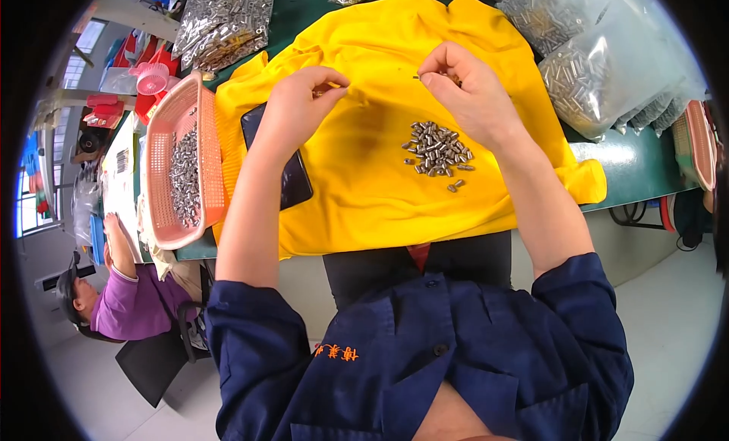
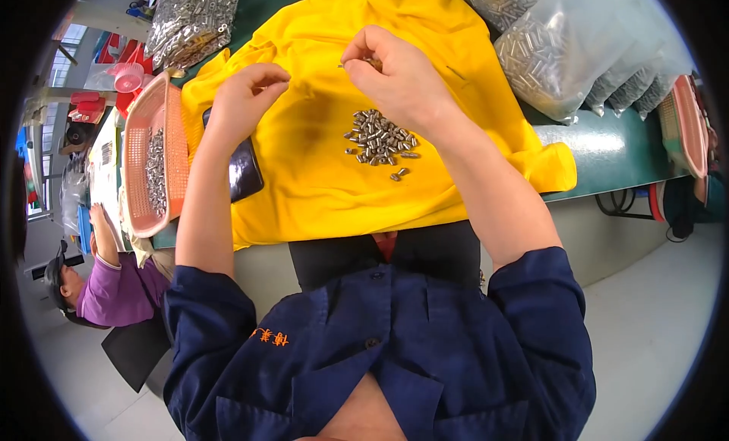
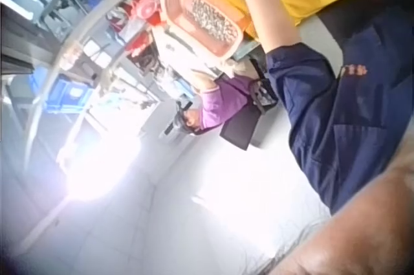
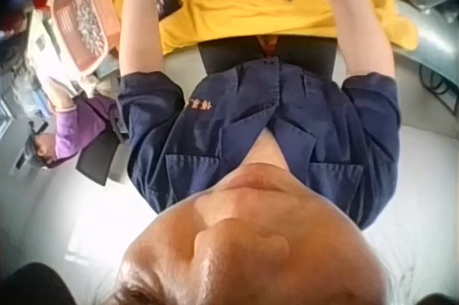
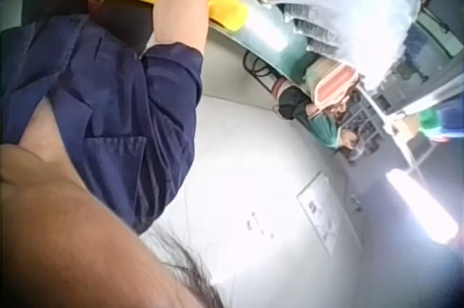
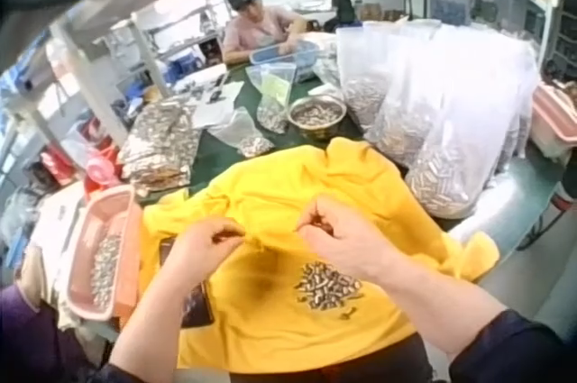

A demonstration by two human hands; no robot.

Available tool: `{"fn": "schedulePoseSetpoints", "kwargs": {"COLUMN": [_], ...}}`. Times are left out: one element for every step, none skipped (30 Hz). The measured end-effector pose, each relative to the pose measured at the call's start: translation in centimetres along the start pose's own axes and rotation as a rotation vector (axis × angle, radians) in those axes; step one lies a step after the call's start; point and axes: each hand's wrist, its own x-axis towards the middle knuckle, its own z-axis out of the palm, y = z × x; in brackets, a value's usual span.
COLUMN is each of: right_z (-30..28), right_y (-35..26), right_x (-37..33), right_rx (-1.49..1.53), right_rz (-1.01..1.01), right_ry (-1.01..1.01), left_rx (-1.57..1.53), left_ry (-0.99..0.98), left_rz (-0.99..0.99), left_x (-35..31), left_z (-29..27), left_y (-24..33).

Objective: Inspecting and sorting small metal screws or bolts on a workbench.

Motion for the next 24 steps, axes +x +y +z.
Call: {"fn": "schedulePoseSetpoints", "kwargs": {"right_z": [0.2,0.4,0.4,0.3,0.2,0.1,0.4,0.4,0.3,0.3,0.4,0.4,0.4,0.4,0.4,0.4,0.4,0.5,0.5,0.6,0.7,0.7,0.9,1.0], "right_y": [-0.1,-0.2,-0.2,-0.3,-0.4,-0.5,-0.3,-0.4,-0.7,-0.9,-0.9,-1.0,-1.0,-1.0,-0.9,-0.9,-0.9,-1.0,-1.1,-1.1,-1.1,-1.0,-0.9,-0.7], "right_x": [-0.2,-0.3,-0.3,-0.3,-0.3,-0.3,-0.2,-0.3,-0.4,-0.4,-0.5,-0.5,-0.6,-0.6,-0.5,-0.5,-0.5,-0.6,-0.6,-0.7,-0.8,-0.9,-0.9,-0.9], "right_rx": [-0.002,0.01,0.022,0.016,-0.002,-0.02,-0.028,-0.03,-0.051,-0.07,-0.069,-0.08,-0.091,-0.092,-0.127,-0.163,-0.163,-0.184,-0.205,-0.206,-0.318,-0.431,-0.431,-0.514], "right_rz": [0.007,-0.039,-0.085,-0.079,-0.038,0.003,-0.037,-0.032,-0.036,-0.043,-0.042,-0.043,-0.043,-0.043,-0.046,-0.05,-0.05,-0.074,-0.098,-0.1,-0.129,-0.155,-0.154,-0.188], "right_ry": [0.004,0.001,-0.003,-0.001,-0.065,-0.128,-0.077,-0.076,-0.094,-0.111,-0.109,-0.111,-0.114,-0.113,-0.11,-0.109,-0.111,-0.106,-0.101,-0.105,-0.102,-0.098,-0.1,-0.078], "left_rx": [-0.461,-0.92,-1.097,-1.168,-1.239,-1.268,-1.274,-1.293,-1.311,-1.312,-1.321,-1.33,-1.33,-1.314,-1.298,-1.298,-1.288,-1.278,-1.278,-1.228,-1.178,-1.179,-1.07,-0.96], "left_ry": [0.008,0.018,-0.021,0.0,0.02,0.03,0.027,0.024,0.021,0.018,0.023,0.027,0.026,0.026,0.027,0.029,0.037,0.046,0.05,0.051,0.052,0.054,0.073,0.091], "left_rz": [-0.106,-0.214,-0.2,-0.191,-0.183,-0.195,-0.197,-0.2,-0.202,-0.202,-0.198,-0.195,-0.195,-0.191,-0.187,-0.187,-0.179,-0.172,-0.172,-0.189,-0.205,-0.207,-0.204,-0.199], "left_x": [-0.2,-0.2,-0.3,-0.4,-0.5,-0.5,-0.5,-0.5,-0.6,-0.6,-0.6,-0.7,-0.7,-0.7,-0.7,-0.8,-0.8,-0.8,-0.8,-0.8,-0.8,-0.8,-0.8,-0.8], "left_z": [0.6,1.1,1.6,2.3,3.1,3.6,3.8,3.9,4.0,4.0,4.0,4.0,4.0,4.0,4.0,4.1,4.1,4.2,4.2,4.1,4.1,4.1,4.1,4.1], "left_y": [1.1,2.0,2.7,3.2,3.5,3.6,3.7,3.8,3.9,3.9,3.9,3.9,3.9,3.9,3.8,3.8,3.8,3.8,3.9,3.9,4.0,4.2,4.4,4.4]}}
